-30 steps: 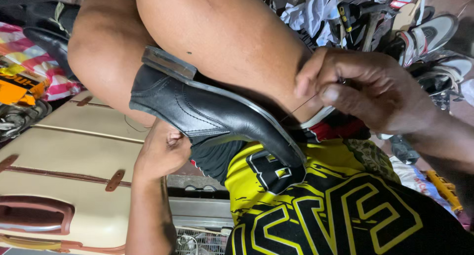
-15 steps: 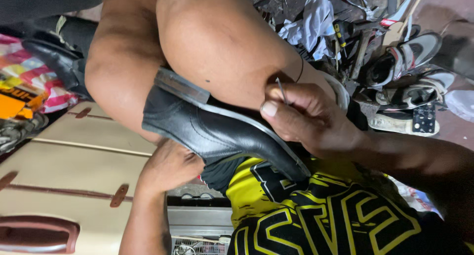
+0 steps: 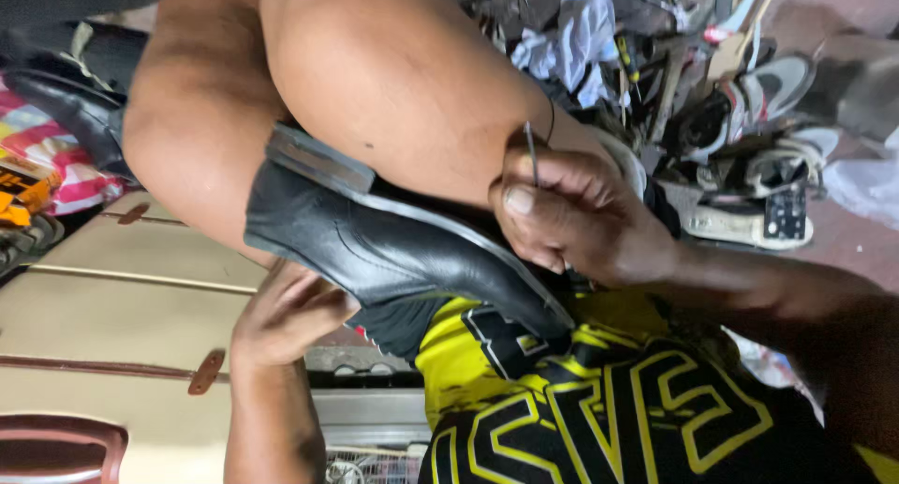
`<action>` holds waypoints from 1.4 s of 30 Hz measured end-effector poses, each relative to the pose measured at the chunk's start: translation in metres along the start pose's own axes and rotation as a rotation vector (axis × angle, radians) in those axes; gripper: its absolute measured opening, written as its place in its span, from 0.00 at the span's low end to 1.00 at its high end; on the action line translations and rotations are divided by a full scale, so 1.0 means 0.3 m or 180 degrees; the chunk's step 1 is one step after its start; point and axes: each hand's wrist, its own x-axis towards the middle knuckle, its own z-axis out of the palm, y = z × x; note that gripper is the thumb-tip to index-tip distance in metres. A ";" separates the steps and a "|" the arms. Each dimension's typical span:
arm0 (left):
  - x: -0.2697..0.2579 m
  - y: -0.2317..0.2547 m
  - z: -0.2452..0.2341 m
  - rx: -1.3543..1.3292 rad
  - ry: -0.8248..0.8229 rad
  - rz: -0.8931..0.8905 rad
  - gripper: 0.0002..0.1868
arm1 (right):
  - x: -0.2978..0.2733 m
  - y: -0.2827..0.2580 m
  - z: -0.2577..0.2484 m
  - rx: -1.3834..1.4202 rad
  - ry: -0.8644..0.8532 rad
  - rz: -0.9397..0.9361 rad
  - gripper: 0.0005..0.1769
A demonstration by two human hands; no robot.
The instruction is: The person stitches the sole of a black shoe using a needle and thread while holding it on their lap. They then apply a liquid substance to the stitched area using a small brush.
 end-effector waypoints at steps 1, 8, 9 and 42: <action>0.002 0.014 0.018 0.0232 -0.0010 0.0080 0.28 | -0.011 0.014 0.002 0.0031 0.0018 -0.0076 0.16; 0.028 -0.007 0.207 0.0878 0.0393 0.0401 0.23 | -0.056 0.008 0.023 -0.0032 -0.0088 -0.0276 0.08; 0.024 -0.026 0.220 0.0583 0.0595 0.0289 0.20 | -0.059 0.001 0.020 -0.0012 -0.0124 -0.0241 0.06; -0.084 -0.119 0.098 0.0305 0.1532 0.1238 0.23 | -0.060 -0.099 -0.075 -0.2764 0.0938 -0.0310 0.06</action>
